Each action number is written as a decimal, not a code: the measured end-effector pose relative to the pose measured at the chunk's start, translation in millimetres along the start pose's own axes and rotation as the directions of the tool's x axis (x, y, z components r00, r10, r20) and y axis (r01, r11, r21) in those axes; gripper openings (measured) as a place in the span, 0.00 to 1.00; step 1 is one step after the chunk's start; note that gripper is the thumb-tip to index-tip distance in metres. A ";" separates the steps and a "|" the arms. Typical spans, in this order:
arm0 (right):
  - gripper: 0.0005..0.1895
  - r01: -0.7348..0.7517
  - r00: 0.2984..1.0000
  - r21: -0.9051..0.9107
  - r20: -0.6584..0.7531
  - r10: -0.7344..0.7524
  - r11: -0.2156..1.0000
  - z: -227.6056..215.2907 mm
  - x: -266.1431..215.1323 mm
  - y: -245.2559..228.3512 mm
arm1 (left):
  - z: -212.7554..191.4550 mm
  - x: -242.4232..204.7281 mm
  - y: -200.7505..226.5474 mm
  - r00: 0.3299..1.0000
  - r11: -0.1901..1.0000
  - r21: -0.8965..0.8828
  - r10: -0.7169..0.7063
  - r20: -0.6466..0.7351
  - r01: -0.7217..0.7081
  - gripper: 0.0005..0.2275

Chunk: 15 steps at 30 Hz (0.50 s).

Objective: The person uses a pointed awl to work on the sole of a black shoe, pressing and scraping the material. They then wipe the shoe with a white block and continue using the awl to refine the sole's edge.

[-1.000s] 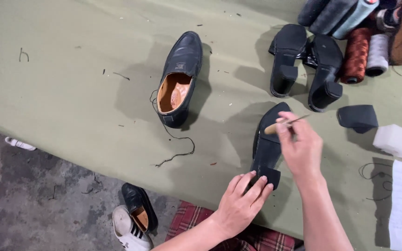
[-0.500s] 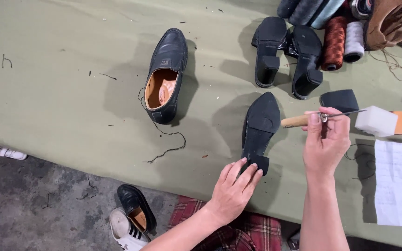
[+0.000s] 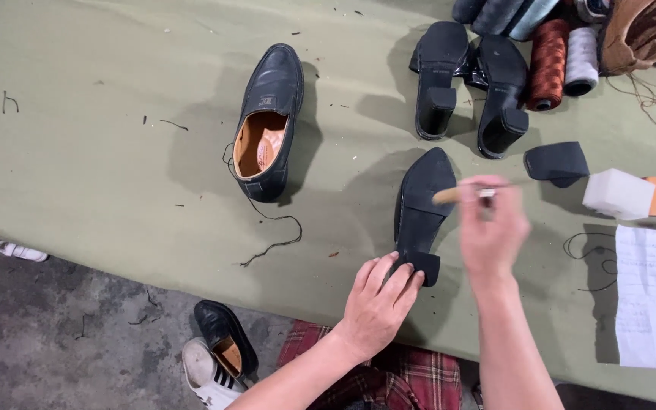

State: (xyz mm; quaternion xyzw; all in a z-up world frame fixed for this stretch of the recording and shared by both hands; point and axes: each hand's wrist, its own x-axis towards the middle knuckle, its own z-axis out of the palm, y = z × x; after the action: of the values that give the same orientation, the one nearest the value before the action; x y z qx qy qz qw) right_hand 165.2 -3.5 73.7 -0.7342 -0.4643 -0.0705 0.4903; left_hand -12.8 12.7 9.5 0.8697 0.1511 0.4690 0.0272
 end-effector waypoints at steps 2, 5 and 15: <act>0.06 -0.042 0.998 -0.058 0.034 0.044 0.997 7.7 -11.7 34.7 | -4.2 2.9 0.7 1.000 1.000 -0.017 -0.005 0.013 0.005 0.08; 0.10 -0.027 0.999 -0.057 0.026 0.029 0.998 3.7 -10.9 37.4 | -10.8 10.9 -2.6 0.999 0.998 -0.063 -0.024 0.023 0.025 0.08; 0.10 -0.007 0.997 0.148 -0.074 0.018 0.989 1.0 -11.9 48.5 | -30.8 3.7 -71.8 0.957 0.961 -0.028 -0.278 -0.088 0.277 0.20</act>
State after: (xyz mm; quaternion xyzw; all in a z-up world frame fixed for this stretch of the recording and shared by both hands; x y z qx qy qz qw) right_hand 194.6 -14.4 34.8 -0.6956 -0.4447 -0.0605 0.5610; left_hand -53.4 79.3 16.1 0.8174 0.2690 0.5009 0.0923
